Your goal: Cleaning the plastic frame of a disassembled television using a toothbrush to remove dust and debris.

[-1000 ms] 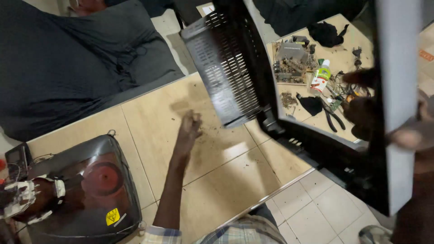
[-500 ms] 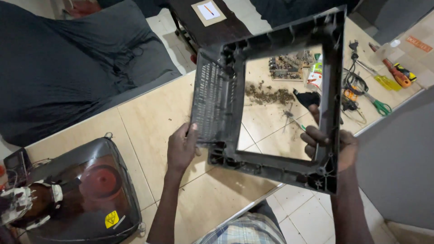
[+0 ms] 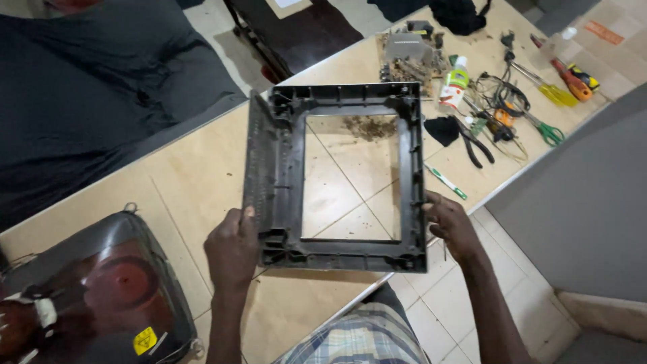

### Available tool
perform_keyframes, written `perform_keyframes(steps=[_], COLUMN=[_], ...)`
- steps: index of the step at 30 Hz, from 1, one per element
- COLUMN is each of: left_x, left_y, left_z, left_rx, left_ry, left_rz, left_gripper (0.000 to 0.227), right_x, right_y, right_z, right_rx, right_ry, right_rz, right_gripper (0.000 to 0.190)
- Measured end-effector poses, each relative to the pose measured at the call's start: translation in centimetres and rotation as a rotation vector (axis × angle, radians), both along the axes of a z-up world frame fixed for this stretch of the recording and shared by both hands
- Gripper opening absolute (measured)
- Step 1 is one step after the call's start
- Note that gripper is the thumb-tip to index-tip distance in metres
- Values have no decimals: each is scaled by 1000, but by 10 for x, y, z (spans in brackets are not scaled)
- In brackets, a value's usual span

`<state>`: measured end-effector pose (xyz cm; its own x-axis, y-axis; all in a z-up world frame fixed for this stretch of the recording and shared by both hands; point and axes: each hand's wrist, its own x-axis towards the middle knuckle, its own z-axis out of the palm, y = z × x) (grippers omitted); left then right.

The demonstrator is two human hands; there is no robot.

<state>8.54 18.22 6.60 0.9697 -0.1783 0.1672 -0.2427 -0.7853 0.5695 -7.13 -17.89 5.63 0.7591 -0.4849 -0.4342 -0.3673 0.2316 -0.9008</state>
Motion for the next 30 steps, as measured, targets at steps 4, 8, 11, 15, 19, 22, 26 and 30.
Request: perform_keyframes(steps=[4,8,11,15,19,22,26,30], left_x=[-2,3,5,5,5,8,28,64], left_y=[9,15,16,14,13,14,-4,-29], left_z=[9,-3,-3,-2,34,67,94,90], left_rx=[9,35,64,96,193,327,71,-119], left_ry=[42,-45,-14,67,377,578,496,357], left_rz=[36,-12,-26,-8,-43,-77,-71,-166], left_gripper=[38,38,37,38,45,62,77,87], right_x=[1,2,3,2,-1,-10,-9,6], right_y=[5,14,19,18,15,-2,5,9], right_z=[-12,-14,-14,-12,9,14,63,84], right_rx=[-148,-169,-243,-241,-377,-333,-488,-640], right_ry=[138,137,124,163,377,302,110,-82], right_rz=[68,71,106,81,169,1,-72,-90], right_gripper=[66,56,51,56,54,57,51,52])
